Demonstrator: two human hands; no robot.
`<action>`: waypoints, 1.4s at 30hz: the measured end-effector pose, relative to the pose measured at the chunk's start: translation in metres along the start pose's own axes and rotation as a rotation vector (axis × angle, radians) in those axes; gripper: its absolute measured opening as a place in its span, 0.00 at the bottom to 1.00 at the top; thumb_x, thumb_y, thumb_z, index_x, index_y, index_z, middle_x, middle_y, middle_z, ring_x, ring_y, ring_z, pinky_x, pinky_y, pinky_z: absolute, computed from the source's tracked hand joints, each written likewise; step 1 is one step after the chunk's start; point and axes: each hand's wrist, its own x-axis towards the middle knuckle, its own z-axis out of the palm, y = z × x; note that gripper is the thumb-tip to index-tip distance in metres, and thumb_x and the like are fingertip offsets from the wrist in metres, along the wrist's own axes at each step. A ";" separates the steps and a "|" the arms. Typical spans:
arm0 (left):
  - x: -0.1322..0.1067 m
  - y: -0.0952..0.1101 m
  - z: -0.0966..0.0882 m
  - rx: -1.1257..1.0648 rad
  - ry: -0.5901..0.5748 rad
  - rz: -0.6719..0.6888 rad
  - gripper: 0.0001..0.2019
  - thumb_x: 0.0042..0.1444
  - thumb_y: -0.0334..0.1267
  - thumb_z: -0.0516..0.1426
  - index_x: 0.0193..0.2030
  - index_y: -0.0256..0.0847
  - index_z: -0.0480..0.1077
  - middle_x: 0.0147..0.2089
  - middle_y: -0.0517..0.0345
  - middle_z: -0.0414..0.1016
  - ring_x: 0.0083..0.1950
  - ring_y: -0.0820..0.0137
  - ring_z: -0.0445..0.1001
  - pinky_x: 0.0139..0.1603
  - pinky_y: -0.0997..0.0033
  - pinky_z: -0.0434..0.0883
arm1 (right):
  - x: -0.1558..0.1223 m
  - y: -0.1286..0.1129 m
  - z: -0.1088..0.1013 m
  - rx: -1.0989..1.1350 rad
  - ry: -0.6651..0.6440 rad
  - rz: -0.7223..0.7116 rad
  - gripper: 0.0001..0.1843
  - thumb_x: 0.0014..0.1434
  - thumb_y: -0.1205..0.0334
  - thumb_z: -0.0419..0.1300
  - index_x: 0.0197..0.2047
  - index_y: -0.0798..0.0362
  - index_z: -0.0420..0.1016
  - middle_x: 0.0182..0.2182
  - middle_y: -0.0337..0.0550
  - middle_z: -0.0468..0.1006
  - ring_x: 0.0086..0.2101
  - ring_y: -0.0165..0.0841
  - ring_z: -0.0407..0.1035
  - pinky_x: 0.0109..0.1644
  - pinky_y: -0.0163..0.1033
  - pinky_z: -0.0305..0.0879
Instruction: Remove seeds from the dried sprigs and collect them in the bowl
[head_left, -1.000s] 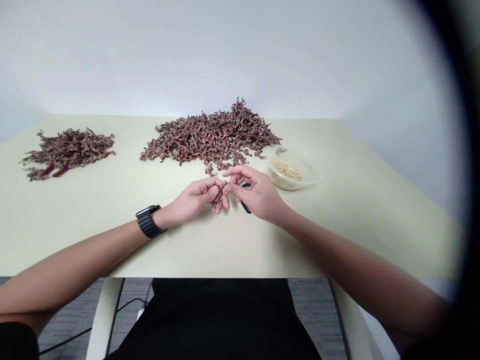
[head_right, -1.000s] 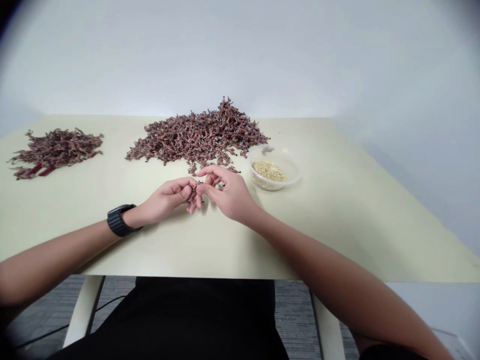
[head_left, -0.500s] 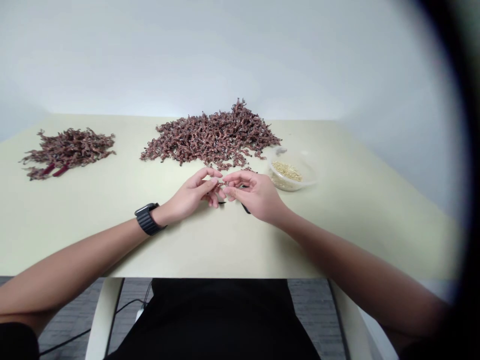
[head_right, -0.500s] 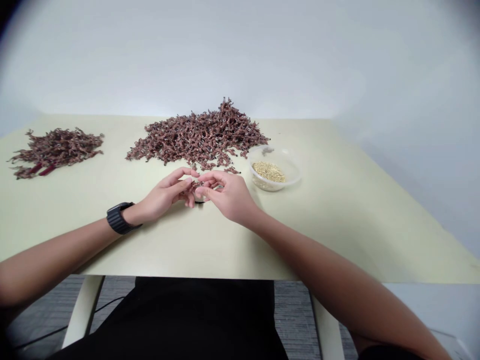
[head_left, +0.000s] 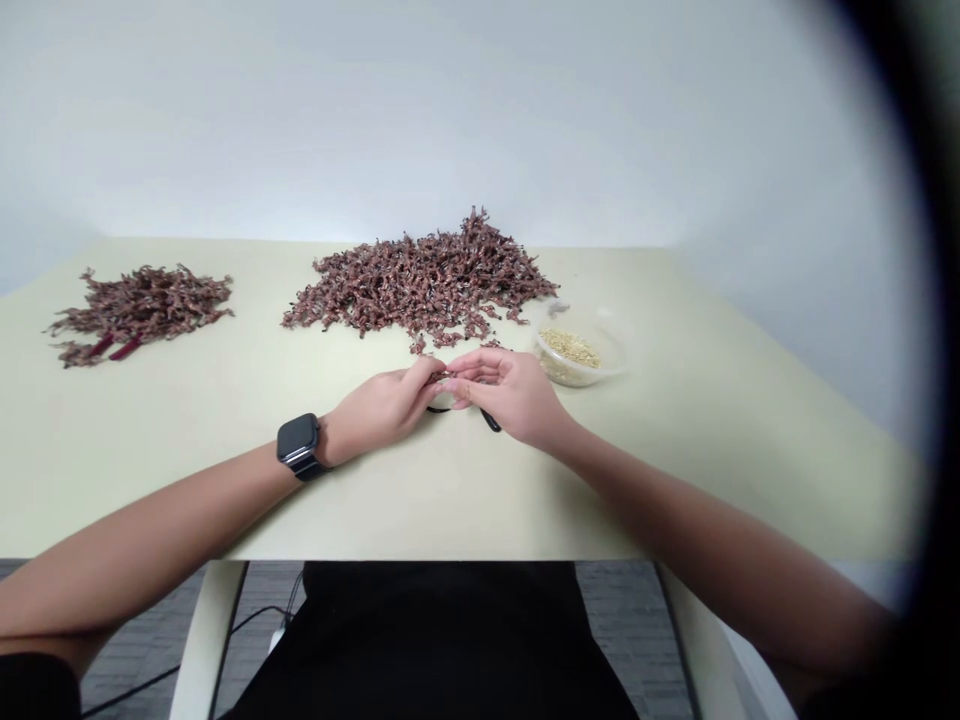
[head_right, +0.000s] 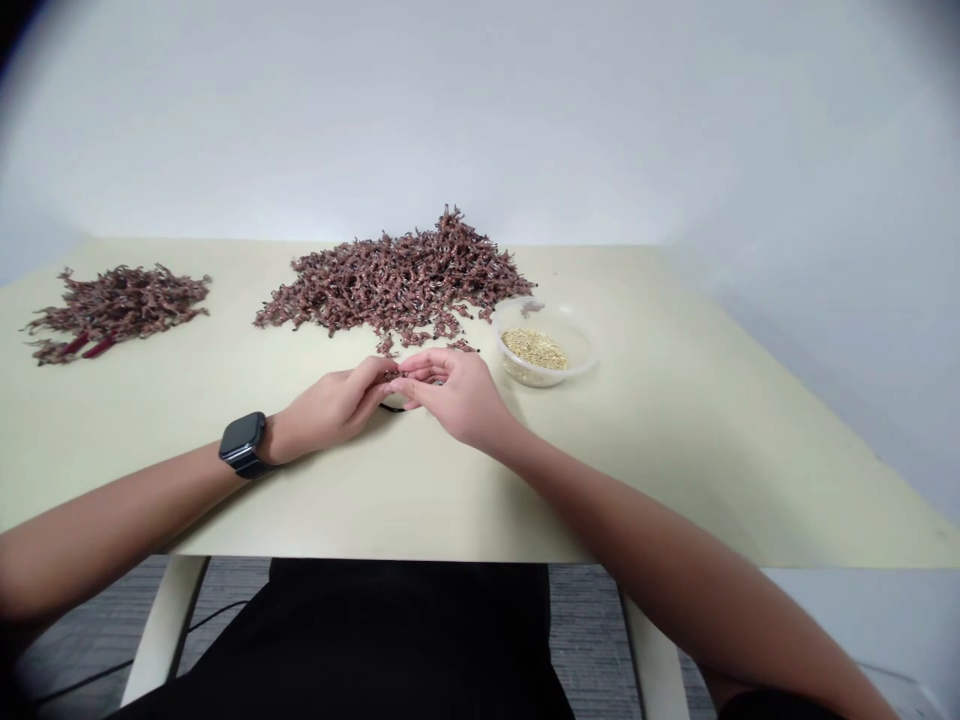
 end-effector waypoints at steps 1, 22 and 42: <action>0.000 -0.001 0.001 0.043 0.001 0.025 0.15 0.76 0.44 0.44 0.61 0.42 0.62 0.46 0.47 0.80 0.41 0.61 0.79 0.40 0.67 0.70 | -0.001 0.000 0.001 -0.008 0.010 0.004 0.21 0.52 0.51 0.76 0.44 0.53 0.81 0.36 0.44 0.84 0.36 0.38 0.81 0.44 0.46 0.82; 0.006 -0.022 0.009 0.258 0.082 -0.045 0.14 0.76 0.45 0.43 0.59 0.44 0.63 0.41 0.50 0.81 0.34 0.63 0.78 0.34 0.69 0.65 | 0.013 -0.038 -0.075 -0.915 0.525 -0.442 0.14 0.71 0.53 0.54 0.40 0.48 0.79 0.36 0.50 0.80 0.42 0.45 0.71 0.50 0.50 0.65; 0.009 -0.025 0.007 0.211 0.088 -0.073 0.15 0.76 0.46 0.42 0.58 0.45 0.63 0.44 0.51 0.81 0.38 0.62 0.80 0.37 0.69 0.67 | 0.040 -0.011 -0.150 -1.209 0.211 0.072 0.09 0.53 0.65 0.63 0.33 0.51 0.86 0.29 0.46 0.84 0.32 0.40 0.75 0.37 0.41 0.67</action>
